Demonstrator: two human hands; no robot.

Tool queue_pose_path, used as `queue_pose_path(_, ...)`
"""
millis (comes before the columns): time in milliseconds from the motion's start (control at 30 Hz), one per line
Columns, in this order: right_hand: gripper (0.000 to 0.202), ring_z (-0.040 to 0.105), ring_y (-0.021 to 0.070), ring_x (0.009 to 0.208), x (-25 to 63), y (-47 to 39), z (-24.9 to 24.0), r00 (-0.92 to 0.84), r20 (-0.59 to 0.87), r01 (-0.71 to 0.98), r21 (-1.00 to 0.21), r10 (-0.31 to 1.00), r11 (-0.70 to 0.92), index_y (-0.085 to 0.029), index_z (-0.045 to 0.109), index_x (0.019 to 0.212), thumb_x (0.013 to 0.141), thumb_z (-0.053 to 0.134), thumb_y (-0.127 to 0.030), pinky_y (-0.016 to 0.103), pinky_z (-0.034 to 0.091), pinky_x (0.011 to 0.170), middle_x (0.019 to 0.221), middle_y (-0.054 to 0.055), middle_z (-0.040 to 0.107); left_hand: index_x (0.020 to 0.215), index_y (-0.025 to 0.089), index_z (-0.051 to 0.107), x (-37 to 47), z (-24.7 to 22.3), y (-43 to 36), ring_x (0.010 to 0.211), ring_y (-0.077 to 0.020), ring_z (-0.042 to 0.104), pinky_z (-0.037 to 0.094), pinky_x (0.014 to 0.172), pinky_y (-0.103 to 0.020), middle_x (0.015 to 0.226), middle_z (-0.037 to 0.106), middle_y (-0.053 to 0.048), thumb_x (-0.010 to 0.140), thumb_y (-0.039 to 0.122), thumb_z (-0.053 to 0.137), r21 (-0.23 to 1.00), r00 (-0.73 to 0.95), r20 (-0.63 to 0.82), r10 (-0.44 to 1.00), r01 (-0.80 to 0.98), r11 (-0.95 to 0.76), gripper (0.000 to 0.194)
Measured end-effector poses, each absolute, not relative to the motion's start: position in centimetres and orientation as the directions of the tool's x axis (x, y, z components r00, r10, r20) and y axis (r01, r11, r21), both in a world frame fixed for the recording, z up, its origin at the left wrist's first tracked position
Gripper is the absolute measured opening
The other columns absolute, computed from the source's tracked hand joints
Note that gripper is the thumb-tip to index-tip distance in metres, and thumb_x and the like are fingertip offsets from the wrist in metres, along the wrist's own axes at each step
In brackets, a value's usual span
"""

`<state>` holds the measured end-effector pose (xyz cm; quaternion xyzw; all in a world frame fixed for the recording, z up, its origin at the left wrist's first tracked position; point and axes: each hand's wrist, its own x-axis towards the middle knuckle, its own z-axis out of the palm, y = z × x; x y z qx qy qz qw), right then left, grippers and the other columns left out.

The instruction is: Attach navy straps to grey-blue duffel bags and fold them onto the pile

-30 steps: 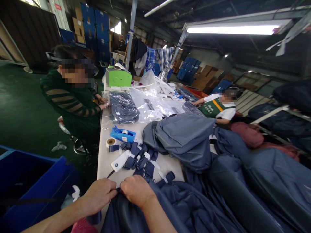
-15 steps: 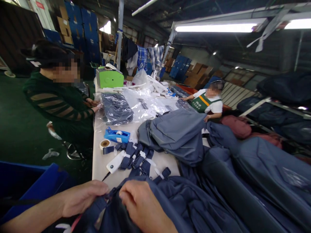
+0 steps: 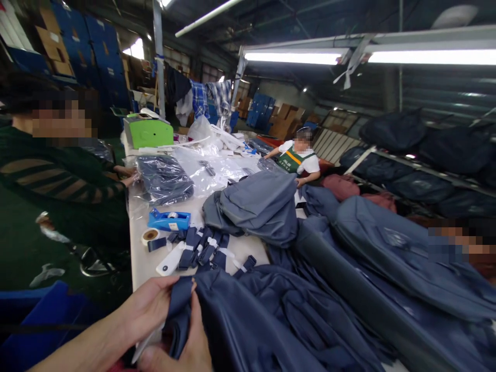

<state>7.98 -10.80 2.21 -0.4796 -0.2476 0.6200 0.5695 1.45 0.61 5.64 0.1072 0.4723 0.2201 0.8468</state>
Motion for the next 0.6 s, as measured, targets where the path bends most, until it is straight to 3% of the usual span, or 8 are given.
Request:
queue_pose_path(67, 0.083, 0.066, 0.0156, 0.06, 9.0, -10.4, 2.3, 0.045, -0.427, -0.513, -0.786, 0.903, -0.346, -0.012, 0.056, 0.124, 0.058, 0.087, -0.054, 0.029, 0.055, 0.062, 0.07, 0.001, 0.071, 0.079, 0.01, 0.06, 1.4, 5.5, 0.9, 0.06, -0.0128, 0.067, 0.055, 0.073, -0.021, 0.066, 0.068, -0.006, 0.092, 0.006, 0.038, 0.438, 0.461, -0.741, 0.489, -0.221, 0.872, 0.027)
queue_pose_path(133, 0.061, 0.061, 0.0112, 0.051, 10.6, -10.2, 2.3, -0.003, -0.535, -0.624, -0.659, 0.845, -0.42, -0.011, 0.066, 0.1, 0.059, 0.087, -0.051, 0.023, 0.053, 0.053, 0.059, -0.001, 0.067, 0.075, 0.008, 0.062, 0.4, 5.4, 1.4, 0.062, -0.0155, 0.067, 0.055, 0.074, -0.025, 0.067, 0.068, -0.009, 0.091, 0.009, 0.04, 0.436, 0.526, -0.72, 0.453, -0.166, 0.885, 0.027)
queue_pose_path(233, 0.05, 0.063, 0.0099, 0.052, 12.6, -9.8, 2.2, 0.043, -0.649, -0.79, -0.488, 0.759, -0.372, -0.011, 0.071, 0.085, 0.045, 0.093, -0.031, 0.02, 0.055, 0.053, 0.06, 0.001, 0.071, 0.099, 0.008, 0.067, -2.3, 5.3, 2.2, 0.076, -0.0186, 0.068, 0.053, 0.074, -0.027, 0.082, 0.073, -0.006, 0.084, 0.015, 0.057, 0.682, 0.731, -0.541, 0.416, 0.092, 0.725, 0.019)
queue_pose_path(300, 0.039, 0.066, 0.0104, 0.056, 13.1, -9.3, 2.0, 0.053, -0.668, -0.845, -0.426, 0.742, -0.323, -0.011, 0.072, 0.081, 0.05, 0.091, -0.024, 0.02, 0.057, 0.058, 0.064, 0.002, 0.074, 0.128, 0.018, 0.057, -3.9, 5.2, 2.4, 0.082, -0.0168, 0.065, 0.049, 0.071, -0.024, 0.095, 0.073, -0.001, 0.069, 0.014, 0.072, 0.874, 0.817, -0.423, 0.392, 0.252, 0.416, 0.062)
queue_pose_path(367, 0.034, 0.069, 0.012, 0.062, 13.0, -8.8, 1.7, 0.028, -0.634, -0.872, -0.393, 0.773, -0.291, -0.01, 0.071, 0.079, 0.061, 0.087, -0.034, 0.023, 0.058, 0.064, 0.07, 0.005, 0.075, 0.143, 0.022, 0.041, -4.6, 5.3, 2.0, 0.073, -0.0142, 0.061, 0.045, 0.061, -0.021, 0.095, 0.072, 0.001, 0.056, 0.011, 0.074, 0.915, 0.804, -0.401, 0.439, 0.325, 0.24, 0.093)
queue_pose_path(433, 0.048, 0.069, 0.0124, 0.062, 12.7, -8.5, 1.6, -0.004, -0.578, -0.862, -0.412, 0.816, -0.296, -0.009, 0.071, 0.085, 0.068, 0.081, -0.053, 0.023, 0.056, 0.062, 0.071, 0.006, 0.074, 0.142, 0.02, 0.04, -4.2, 5.7, 1.1, 0.067, -0.0132, 0.059, 0.041, 0.055, -0.021, 0.092, 0.07, 0.0, 0.054, 0.015, 0.069, 0.892, 0.752, -0.443, 0.488, 0.314, 0.325, 0.093)
queue_pose_path(500, 0.06, 0.068, 0.013, 0.063, 12.3, -8.8, 1.9, -0.03, -0.503, -0.794, -0.513, 0.864, -0.326, -0.01, 0.07, 0.095, 0.069, 0.075, -0.065, 0.024, 0.054, 0.061, 0.075, 0.005, 0.073, 0.131, 0.019, 0.049, -3.2, 6.3, 0.1, 0.075, -0.0162, 0.064, 0.046, 0.06, -0.023, 0.095, 0.07, -0.002, 0.058, 0.024, 0.068, 0.847, 0.739, -0.46, 0.492, 0.198, 0.494, 0.075)
queue_pose_path(600, 0.055, 0.068, 0.0168, 0.076, 12.1, -9.6, 3.1, 0.005, -0.389, -0.65, -0.701, 0.921, -0.293, -0.016, 0.067, 0.105, 0.072, 0.076, -0.058, 0.028, 0.052, 0.07, 0.089, 0.006, 0.075, 0.113, 0.018, 0.058, -1.6, 7.1, -0.7, 0.091, -0.021, 0.066, 0.051, 0.076, -0.029, 0.101, 0.07, -0.006, 0.066, 0.036, 0.069, 0.831, 0.754, -0.4, 0.521, 0.059, 0.552, 0.052)
